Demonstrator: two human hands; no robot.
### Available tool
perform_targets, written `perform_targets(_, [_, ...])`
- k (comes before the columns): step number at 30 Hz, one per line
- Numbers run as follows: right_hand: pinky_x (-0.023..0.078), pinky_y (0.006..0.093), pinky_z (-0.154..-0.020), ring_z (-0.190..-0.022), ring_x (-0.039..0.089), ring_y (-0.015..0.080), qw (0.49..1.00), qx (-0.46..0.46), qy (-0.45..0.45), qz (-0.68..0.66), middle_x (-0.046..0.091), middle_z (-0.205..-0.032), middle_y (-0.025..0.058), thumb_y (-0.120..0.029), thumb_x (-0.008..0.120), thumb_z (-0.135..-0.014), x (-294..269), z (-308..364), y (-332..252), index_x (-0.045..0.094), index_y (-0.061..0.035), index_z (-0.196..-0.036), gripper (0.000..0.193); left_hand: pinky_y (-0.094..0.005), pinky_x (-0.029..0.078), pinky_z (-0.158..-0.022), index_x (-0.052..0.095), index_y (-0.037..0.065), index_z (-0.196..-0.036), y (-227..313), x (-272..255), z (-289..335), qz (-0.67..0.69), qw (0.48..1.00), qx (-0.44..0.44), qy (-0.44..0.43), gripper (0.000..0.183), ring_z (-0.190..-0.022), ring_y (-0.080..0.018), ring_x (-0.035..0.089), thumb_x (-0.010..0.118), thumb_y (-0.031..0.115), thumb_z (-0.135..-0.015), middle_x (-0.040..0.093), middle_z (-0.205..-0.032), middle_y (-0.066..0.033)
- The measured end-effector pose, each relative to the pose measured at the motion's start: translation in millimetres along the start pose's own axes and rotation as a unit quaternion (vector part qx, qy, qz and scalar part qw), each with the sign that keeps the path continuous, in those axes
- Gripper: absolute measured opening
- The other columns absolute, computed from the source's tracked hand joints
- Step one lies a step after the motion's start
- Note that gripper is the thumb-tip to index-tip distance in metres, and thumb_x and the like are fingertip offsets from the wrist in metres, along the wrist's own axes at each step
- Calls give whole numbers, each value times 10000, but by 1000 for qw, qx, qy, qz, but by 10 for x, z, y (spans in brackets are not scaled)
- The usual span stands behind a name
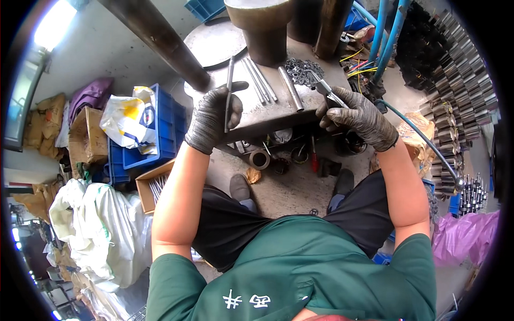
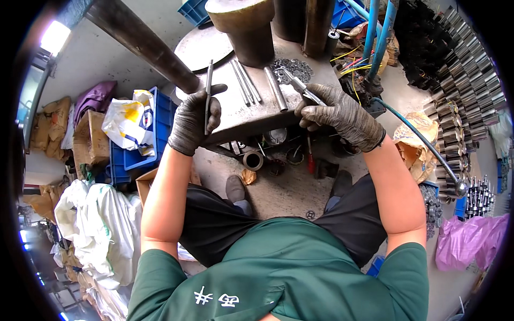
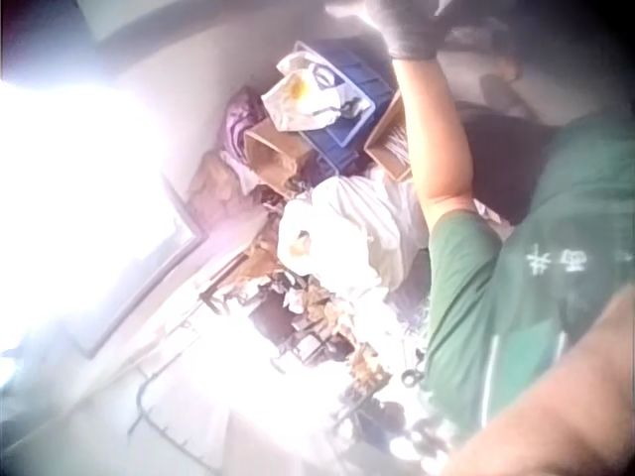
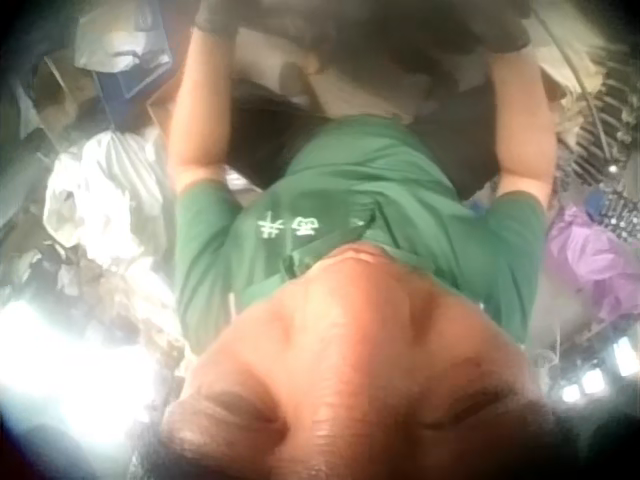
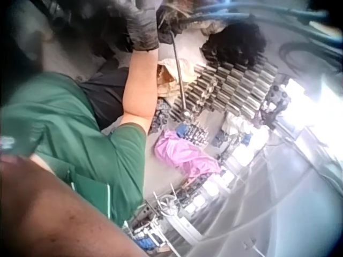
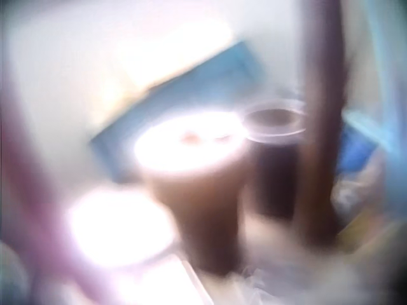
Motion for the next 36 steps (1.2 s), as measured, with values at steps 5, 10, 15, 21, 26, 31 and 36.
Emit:
perform_targets(5, [599, 301, -824, -943, 712, 162, 1000, -11, 19, -19, 694, -1080, 72, -192, 715, -940, -152, -69, 164, 572, -19, -1362, 478, -237, 373, -431, 672, -13, -1146, 187, -380, -33, -223, 953, 24, 206, 268, -459, -107, 470, 594, 168, -965, 570, -640, -22])
perform_targets(10, [578, 263, -789, -906, 693, 138, 996, -13, 89, -8, 670, -1060, 65, -143, 682, -945, -302, -113, 261, 566, 11, -1349, 447, -390, 573, -873, 591, 188, -1433, 310, -506, 6, -617, 716, 103, 309, 457, -956, -329, 734, 580, 117, -982, 747, -1018, -188])
perform_targets(15, [555, 249, -757, -867, 664, 114, 987, -62, 138, -50, 642, -964, 34, -114, 680, -934, -520, -55, 240, 601, -10, -1232, 326, -415, 469, -1102, 703, 136, -1283, 334, -314, -34, -775, 569, 106, 254, 430, -1253, -383, 580, 576, -25, -906, 570, -1389, -201])
perform_targets(21, [529, 289, -810, -880, 616, 129, 981, -91, 145, 87, 674, -990, 52, -37, 680, -838, -529, -125, 164, 598, -23, -1119, 293, -437, 512, -1013, 755, 65, -1119, 408, -301, -52, -826, 483, 102, 273, 241, -1118, -370, 622, 689, 163, -909, 650, -1229, -191])
perform_targets(26, [529, 354, -798, -860, 646, 235, 927, -136, 157, 313, 668, -900, 111, -22, 625, -835, -492, -320, 199, 620, -14, -1089, 254, -429, 532, -980, 709, 67, -1213, 185, -223, -204, -761, 584, 195, 207, 315, -1067, -362, 647, 717, 135, -905, 646, -1177, -192])
perform_targets(31, [511, 442, -907, -1007, 637, 365, 803, -247, 59, 540, 708, -1077, 163, -71, 671, -805, -192, -460, 151, 682, -40, -1052, 250, -434, 551, -876, 735, 96, -1207, 82, 474, -285, -800, 585, 110, 72, 324, -926, -357, 670, 696, 80, -886, 689, -1036, -192])
perform_targets(36, [506, 465, -981, -1085, 622, 379, 737, -230, -11, 636, 664, -1347, 107, -192, 698, -848, 107, -692, 258, 701, -39, -1116, 309, -456, 541, -870, 752, 66, -1107, 101, 104, -325, -818, 553, 133, 89, 240, -936, -369, 662, 711, 122, -878, 684, -1052, -201])
Point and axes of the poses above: each hand's wrist, its own z-axis away from the middle knuckle, its own x-axis out of the palm, y = z × x, the point moved 5 cm from there along -z, towards the middle knuckle
